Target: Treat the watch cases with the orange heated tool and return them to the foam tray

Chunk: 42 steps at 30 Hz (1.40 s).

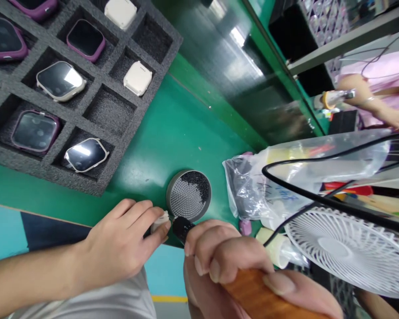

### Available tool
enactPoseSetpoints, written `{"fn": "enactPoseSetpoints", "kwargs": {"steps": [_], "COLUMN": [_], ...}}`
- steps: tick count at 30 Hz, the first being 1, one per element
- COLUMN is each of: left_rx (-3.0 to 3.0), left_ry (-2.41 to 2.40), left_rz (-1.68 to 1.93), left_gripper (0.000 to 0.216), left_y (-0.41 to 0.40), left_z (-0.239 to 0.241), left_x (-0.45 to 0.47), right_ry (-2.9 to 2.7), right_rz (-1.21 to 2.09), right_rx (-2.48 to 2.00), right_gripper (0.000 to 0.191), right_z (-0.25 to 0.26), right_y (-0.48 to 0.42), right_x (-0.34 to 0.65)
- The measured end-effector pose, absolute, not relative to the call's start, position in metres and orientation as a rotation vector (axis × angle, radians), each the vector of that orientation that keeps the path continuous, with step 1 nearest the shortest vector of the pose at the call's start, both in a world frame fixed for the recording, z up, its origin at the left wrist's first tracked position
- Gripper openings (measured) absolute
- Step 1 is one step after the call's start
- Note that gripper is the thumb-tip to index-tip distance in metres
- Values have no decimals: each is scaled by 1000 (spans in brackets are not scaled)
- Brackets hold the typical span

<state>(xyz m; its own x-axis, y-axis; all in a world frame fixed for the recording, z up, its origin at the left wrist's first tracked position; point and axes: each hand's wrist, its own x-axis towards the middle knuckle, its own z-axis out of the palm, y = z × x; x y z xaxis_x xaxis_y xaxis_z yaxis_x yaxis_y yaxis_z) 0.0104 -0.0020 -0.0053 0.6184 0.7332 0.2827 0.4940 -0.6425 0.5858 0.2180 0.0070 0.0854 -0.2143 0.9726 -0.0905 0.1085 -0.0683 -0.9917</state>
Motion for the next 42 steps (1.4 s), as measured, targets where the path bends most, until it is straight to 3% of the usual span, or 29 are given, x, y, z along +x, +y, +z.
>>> {"fn": "enactPoseSetpoints", "kwargs": {"steps": [3, 6, 14, 19, 29, 42], "left_rx": [2396, 2428, 2475, 2416, 2406, 2419], "left_ry": [971, 1028, 863, 1038, 917, 1004], "left_rz": [715, 715, 736, 809, 795, 796], "left_gripper": [20, 23, 31, 17, 32, 24], "left_y": [-3, -4, -4, -5, -2, -2], "left_z": [-6, -6, -6, -8, -8, -8], "left_x": [11, 11, 5, 8, 5, 11], "right_ry": [-1189, -1113, -971, -988, -990, -1307], "right_rz": [928, 757, 723, 698, 690, 935], "right_rx": [-1147, -1134, -1208, -1234, -1178, -1309], "right_gripper": [23, 34, 41, 40, 42, 48], "right_z": [75, 74, 79, 72, 66, 79], "right_y": [0, -4, 16, 17, 17, 2], "right_x": [196, 182, 186, 183, 186, 212]}}
